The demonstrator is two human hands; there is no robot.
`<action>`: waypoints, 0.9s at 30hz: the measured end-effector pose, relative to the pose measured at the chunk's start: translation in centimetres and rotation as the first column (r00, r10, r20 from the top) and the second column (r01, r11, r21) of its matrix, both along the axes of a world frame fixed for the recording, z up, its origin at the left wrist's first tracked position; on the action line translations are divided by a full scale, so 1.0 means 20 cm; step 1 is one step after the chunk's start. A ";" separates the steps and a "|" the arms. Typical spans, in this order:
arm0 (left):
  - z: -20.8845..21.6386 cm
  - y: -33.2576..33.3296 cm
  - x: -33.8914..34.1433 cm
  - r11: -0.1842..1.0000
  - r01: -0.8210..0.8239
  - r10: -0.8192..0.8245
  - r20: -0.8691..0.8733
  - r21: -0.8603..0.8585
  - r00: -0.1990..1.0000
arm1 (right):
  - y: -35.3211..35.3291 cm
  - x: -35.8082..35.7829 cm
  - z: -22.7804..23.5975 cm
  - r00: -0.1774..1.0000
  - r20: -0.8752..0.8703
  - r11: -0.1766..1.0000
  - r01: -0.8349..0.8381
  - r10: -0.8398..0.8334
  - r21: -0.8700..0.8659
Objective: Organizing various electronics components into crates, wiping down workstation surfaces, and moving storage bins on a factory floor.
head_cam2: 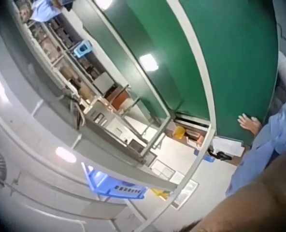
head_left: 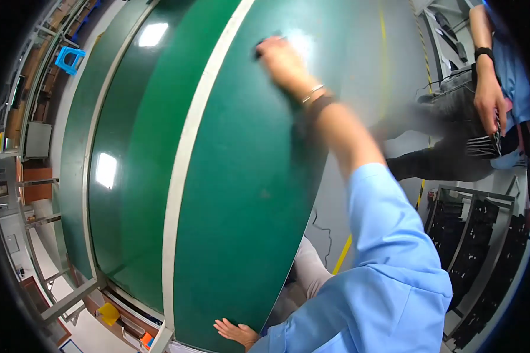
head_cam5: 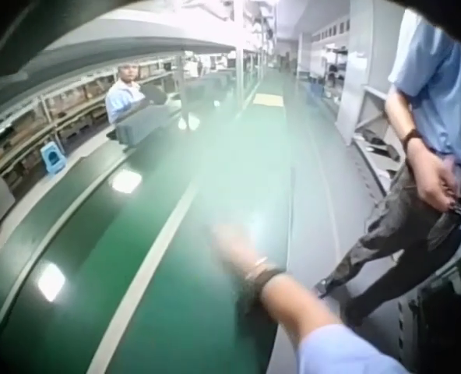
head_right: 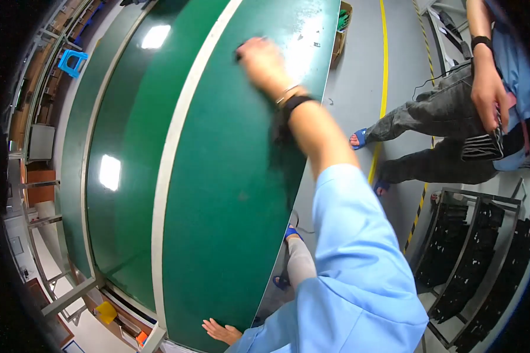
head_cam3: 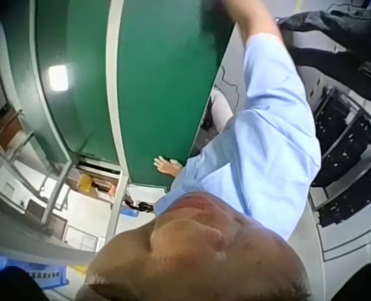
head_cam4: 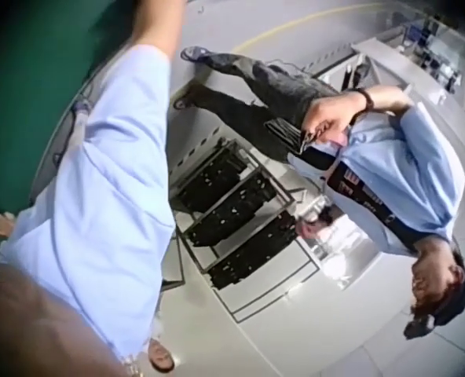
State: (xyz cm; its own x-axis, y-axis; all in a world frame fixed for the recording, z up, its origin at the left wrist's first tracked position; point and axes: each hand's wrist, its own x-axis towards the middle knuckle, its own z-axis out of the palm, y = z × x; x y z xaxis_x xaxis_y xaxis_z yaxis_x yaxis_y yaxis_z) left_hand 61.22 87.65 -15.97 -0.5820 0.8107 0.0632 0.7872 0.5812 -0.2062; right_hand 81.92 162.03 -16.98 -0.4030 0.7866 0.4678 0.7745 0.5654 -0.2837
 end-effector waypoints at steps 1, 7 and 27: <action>0.01 0.01 0.00 1.000 -0.005 0.005 0.002 -0.016 1.000 | 0.07 0.21 -0.05 0.993 0.036 0.976 0.107 -0.116 0.190; 0.23 0.23 -0.01 0.938 -0.106 0.169 0.167 -0.330 0.971 | 0.05 0.52 -0.17 0.602 -0.521 0.671 0.032 -0.604 -0.741; 0.16 -0.15 -0.14 0.857 -0.186 -0.011 0.377 0.480 0.926 | -3.23 -0.77 0.12 0.565 -0.124 0.531 -0.816 0.816 -0.229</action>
State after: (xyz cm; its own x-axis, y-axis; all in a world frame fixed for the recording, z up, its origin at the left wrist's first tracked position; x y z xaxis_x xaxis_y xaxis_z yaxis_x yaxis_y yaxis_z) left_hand 58.41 84.66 -12.77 -0.7102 0.6688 0.2197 0.6889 0.5960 0.4125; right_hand 66.61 97.44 -14.64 -0.9262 0.1968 0.3217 0.0105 0.8662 -0.4996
